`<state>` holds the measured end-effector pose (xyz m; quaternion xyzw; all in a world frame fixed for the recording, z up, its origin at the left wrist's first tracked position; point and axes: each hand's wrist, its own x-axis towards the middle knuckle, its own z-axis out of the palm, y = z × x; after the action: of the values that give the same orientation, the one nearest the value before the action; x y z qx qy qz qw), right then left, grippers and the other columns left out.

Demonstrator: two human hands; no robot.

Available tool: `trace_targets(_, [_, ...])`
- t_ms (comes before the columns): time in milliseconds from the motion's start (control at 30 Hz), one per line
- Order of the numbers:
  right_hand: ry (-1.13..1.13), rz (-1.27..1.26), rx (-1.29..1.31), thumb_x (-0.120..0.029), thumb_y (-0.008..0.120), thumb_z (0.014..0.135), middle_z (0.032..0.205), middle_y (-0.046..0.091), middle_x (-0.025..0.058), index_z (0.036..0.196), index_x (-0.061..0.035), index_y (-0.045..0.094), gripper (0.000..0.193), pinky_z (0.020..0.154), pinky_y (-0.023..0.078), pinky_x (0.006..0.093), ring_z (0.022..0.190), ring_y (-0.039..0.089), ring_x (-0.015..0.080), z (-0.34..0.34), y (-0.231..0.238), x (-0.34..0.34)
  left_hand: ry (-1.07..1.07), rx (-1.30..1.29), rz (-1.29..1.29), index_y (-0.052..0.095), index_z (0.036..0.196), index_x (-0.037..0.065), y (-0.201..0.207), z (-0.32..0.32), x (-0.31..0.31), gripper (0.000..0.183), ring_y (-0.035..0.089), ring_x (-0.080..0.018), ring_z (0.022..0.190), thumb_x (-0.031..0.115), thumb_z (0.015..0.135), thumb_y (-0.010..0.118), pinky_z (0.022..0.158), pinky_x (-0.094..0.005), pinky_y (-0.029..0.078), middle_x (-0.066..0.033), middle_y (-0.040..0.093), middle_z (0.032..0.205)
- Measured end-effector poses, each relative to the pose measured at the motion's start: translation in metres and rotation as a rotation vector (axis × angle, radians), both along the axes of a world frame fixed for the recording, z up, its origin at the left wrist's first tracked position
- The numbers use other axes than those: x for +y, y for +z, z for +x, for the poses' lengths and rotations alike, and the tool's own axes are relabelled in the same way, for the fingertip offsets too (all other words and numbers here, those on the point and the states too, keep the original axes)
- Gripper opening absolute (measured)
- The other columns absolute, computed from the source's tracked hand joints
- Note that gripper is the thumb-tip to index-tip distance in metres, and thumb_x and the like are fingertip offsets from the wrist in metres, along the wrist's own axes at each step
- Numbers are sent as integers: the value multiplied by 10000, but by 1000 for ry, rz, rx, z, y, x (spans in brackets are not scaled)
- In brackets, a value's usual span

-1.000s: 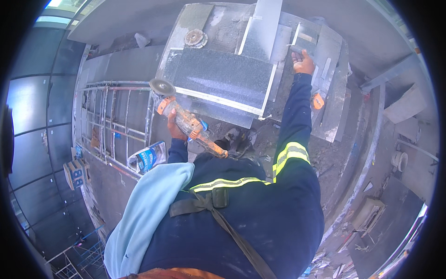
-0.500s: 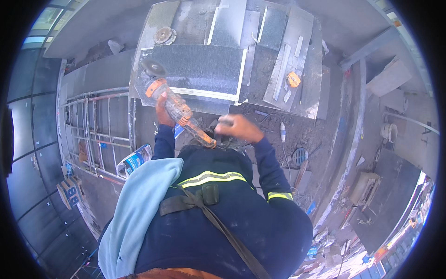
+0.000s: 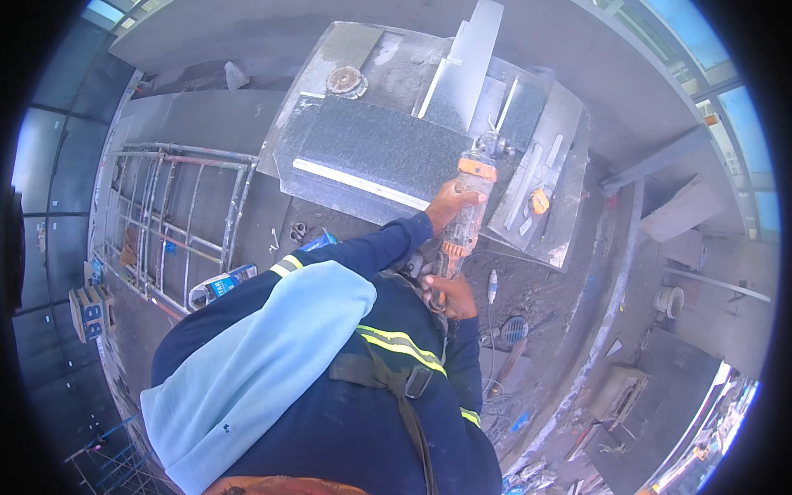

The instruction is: The person measures a stone tile with a tape measure, then uses an angle grinder to cut along a marked line. The person repositions the tile and continues cutting to complete the shape.

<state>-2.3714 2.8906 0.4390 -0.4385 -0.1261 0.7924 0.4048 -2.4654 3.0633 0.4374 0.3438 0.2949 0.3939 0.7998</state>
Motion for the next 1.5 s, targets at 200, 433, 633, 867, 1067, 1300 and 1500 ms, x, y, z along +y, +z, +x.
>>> trace_targets(200, [-254,-1,-237,-65,742,865,677,539,41,944,-38,590,174,463,445,301,505,542,155,-31,5,-16,-296,203,390,576,1305,3,-17,6,20,710,688,-258,956,539,874,752,860,-409,568,-163,670,1053])
trace_targets(433, [-391,-52,-631,-119,756,849,663,587,31,965,-33,651,178,430,427,279,471,558,125,-36,-11,-23,-392,1430,1185,603,1334,-28,-54,-211,227,1012,617,-413,1211,677,657,864,1038,-488,485,-275,643,1285])
trace_targets(633, [-490,-74,-551,-126,757,854,681,608,24,1010,-25,664,208,420,415,270,479,570,110,-56,-51,6,-452,1623,1107,359,1573,50,-68,-336,257,1304,423,-460,1432,671,565,907,1180,-521,357,-263,441,1539])
trace_targets(867, [-480,-51,-622,-128,768,847,677,617,39,960,-7,660,198,418,446,279,465,570,114,-60,-70,39,-408,1677,1076,370,1555,16,-70,-337,242,1289,432,-454,1422,684,584,893,1164,-520,379,-273,455,1512])
trace_targets(1067, [-447,16,-750,-149,756,842,636,623,36,774,-7,649,190,411,433,275,463,576,105,-39,-72,70,-380,1741,923,374,1559,32,-56,-326,215,1245,416,-449,1441,670,622,887,1155,-527,394,-277,436,1534])
trace_targets(1300, [-441,68,-712,-162,760,833,618,618,43,750,-3,639,216,401,427,287,449,568,116,-25,-75,91,-154,1886,804,418,1500,-14,-68,-308,136,1283,464,-443,1396,827,607,794,1115,-553,417,-277,478,1477])
trace_targets(1500, [-399,75,-735,-169,759,817,606,613,54,738,-5,631,222,396,423,295,447,570,133,-6,-76,113,62,1998,658,481,1408,-46,-78,-256,40,1077,525,-449,1292,802,776,684,1019,-536,470,-270,535,1379])
